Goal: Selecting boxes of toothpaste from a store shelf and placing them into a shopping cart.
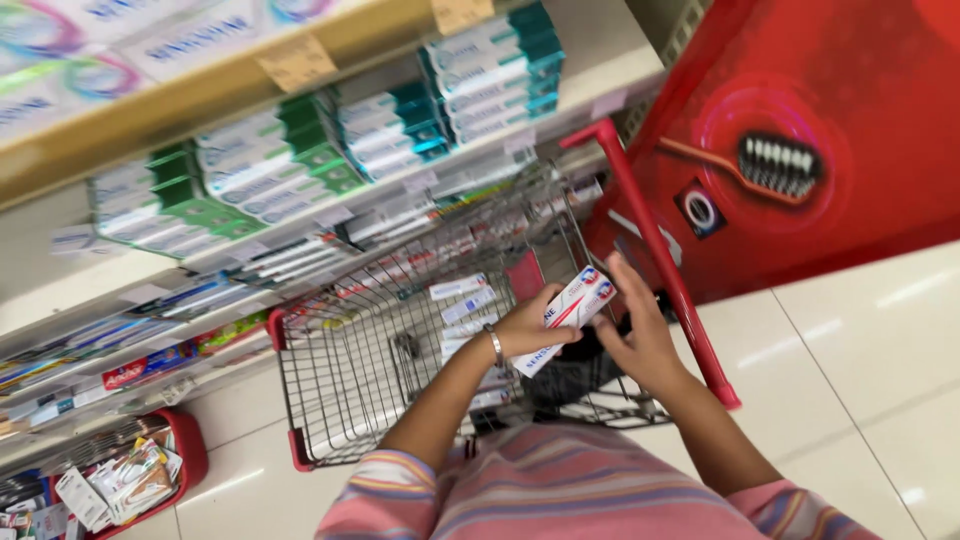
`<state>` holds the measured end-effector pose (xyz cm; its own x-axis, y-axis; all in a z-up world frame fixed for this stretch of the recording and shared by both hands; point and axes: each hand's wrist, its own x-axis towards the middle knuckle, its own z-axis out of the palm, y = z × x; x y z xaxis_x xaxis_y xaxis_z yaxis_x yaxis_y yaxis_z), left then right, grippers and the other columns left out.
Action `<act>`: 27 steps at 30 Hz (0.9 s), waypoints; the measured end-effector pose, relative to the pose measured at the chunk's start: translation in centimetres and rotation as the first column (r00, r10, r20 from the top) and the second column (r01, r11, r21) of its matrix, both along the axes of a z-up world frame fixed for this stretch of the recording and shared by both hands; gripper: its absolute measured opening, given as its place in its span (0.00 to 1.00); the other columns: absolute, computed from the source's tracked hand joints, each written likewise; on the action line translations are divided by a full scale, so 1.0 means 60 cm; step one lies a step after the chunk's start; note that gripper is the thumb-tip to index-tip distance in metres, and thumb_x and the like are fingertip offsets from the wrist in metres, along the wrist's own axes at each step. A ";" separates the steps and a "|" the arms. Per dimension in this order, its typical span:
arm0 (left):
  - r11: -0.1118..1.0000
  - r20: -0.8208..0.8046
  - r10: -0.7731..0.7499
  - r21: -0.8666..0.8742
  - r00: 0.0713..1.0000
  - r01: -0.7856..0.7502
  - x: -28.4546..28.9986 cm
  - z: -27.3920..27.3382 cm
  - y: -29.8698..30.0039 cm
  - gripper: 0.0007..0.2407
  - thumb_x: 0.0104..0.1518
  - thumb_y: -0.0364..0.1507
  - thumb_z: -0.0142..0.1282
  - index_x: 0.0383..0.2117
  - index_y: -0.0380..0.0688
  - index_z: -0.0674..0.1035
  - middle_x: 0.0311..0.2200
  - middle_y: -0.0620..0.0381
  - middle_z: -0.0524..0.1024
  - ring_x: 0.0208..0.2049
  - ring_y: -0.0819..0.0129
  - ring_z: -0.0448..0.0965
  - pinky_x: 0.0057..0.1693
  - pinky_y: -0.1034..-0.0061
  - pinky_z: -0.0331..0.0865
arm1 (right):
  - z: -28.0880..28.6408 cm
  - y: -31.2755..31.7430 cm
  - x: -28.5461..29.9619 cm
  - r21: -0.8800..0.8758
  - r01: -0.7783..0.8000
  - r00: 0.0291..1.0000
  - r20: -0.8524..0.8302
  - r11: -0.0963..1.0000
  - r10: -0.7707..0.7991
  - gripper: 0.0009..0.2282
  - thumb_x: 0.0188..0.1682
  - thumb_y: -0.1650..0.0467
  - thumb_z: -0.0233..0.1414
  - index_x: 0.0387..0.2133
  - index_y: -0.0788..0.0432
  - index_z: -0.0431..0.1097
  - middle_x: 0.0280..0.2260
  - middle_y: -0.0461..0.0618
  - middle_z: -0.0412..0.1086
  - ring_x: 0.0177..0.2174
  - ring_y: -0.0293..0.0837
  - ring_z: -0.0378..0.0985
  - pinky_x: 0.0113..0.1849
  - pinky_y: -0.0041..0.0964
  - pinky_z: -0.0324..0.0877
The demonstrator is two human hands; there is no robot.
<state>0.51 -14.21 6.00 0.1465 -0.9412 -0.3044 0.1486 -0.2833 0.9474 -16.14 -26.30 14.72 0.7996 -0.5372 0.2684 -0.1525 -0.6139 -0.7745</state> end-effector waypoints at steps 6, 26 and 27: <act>0.971 0.847 0.129 -0.213 0.515 0.106 0.148 0.260 0.002 0.25 0.48 0.40 0.67 0.51 0.46 0.72 0.39 0.46 0.80 0.39 0.51 0.82 0.46 0.60 0.76 | 0.139 -0.043 0.126 -0.573 -0.152 0.966 0.085 0.805 0.243 0.19 0.42 0.67 0.62 0.49 0.50 0.73 0.53 0.54 0.68 0.51 0.57 0.73 0.51 0.48 0.69; 0.863 0.842 0.503 -0.500 -0.196 0.069 0.420 0.522 -0.156 0.22 0.48 0.40 0.67 0.49 0.52 0.77 0.57 0.49 0.73 0.62 0.49 0.68 0.63 0.56 0.62 | 0.433 -0.206 0.428 -0.806 -0.133 0.975 -0.001 0.577 0.223 0.26 0.44 0.73 0.58 0.59 0.58 0.65 0.60 0.63 0.63 0.59 0.60 0.65 0.56 0.50 0.62; 0.875 0.858 0.482 -0.482 -0.177 0.044 0.424 0.515 -0.160 0.22 0.49 0.41 0.66 0.51 0.53 0.76 0.57 0.46 0.72 0.62 0.49 0.68 0.65 0.55 0.61 | 0.428 -0.215 0.437 -0.770 -0.190 0.969 -0.049 0.609 0.241 0.27 0.45 0.74 0.56 0.61 0.59 0.62 0.62 0.66 0.60 0.60 0.62 0.62 0.57 0.50 0.61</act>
